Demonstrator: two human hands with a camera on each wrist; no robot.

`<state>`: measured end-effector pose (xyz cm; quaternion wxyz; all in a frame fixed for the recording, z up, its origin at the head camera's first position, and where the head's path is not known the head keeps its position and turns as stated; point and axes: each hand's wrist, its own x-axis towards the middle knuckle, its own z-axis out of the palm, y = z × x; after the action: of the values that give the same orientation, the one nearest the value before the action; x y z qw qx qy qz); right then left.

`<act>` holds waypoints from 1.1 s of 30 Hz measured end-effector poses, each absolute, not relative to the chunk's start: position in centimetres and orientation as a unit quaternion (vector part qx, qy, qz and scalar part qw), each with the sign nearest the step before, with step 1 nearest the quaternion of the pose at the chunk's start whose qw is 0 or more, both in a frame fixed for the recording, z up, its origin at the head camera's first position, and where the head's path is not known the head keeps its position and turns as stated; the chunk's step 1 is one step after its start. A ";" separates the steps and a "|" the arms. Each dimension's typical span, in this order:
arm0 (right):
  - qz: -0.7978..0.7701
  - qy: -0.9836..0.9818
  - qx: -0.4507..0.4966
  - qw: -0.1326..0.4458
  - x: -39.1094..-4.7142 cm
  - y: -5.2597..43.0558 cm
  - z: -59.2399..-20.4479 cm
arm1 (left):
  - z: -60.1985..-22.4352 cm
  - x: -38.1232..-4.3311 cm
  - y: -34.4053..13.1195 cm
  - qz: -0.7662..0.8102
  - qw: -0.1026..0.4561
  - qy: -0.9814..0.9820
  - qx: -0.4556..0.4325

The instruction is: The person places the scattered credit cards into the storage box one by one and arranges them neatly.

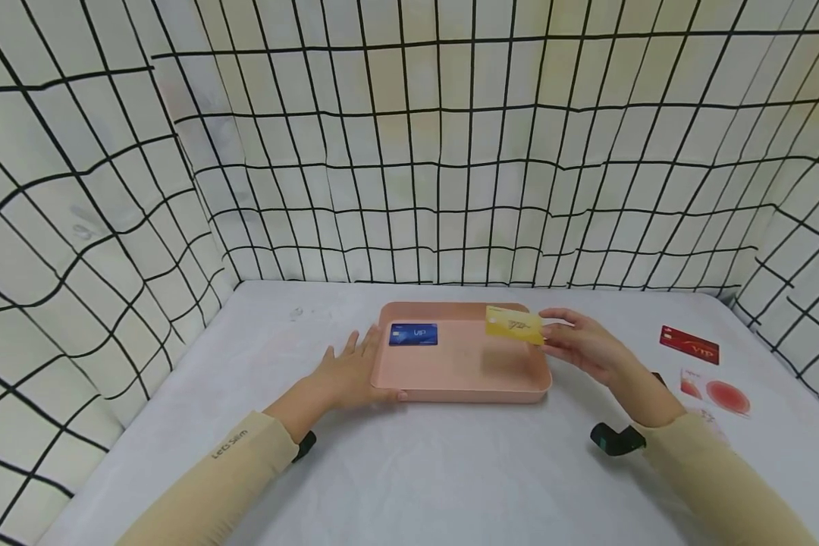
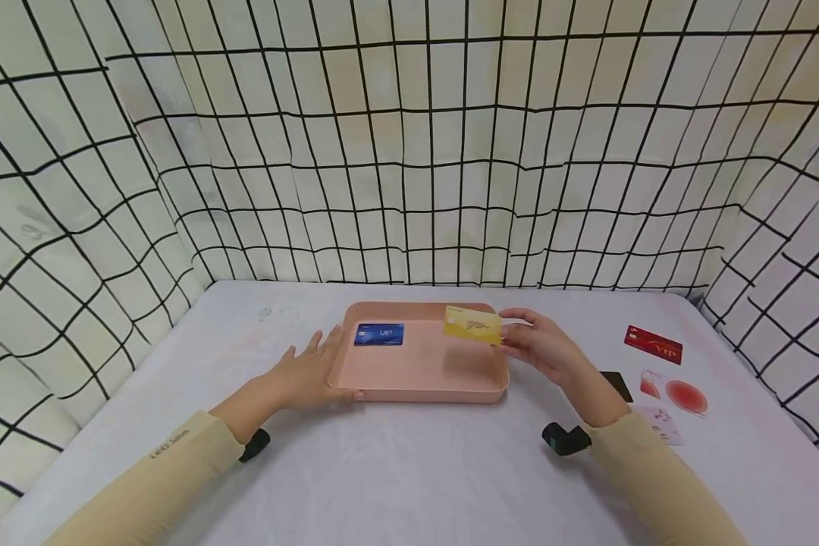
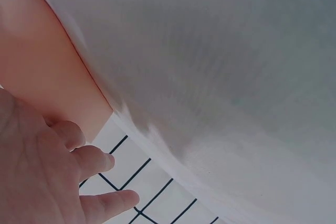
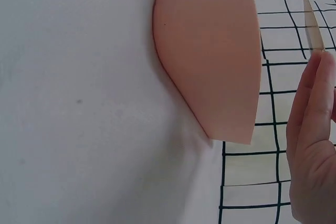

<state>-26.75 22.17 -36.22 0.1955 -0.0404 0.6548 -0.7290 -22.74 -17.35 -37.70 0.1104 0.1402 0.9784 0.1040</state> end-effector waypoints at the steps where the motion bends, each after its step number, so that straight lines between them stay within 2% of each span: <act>1: -0.729 0.655 -0.041 0.197 -26.7 22.0 -36.2 | -37.7 -22.7 -17.3 0.106 0.110 0.978 0.140; 33: -0.715 0.674 -0.021 0.183 -28.1 15.8 -37.8 | -37.8 -22.8 -17.3 0.115 0.114 0.978 0.134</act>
<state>-28.12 15.82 -37.81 0.1825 -0.0212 0.6743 -0.7153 -22.82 -17.28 -37.77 0.1136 0.1338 0.9778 0.1147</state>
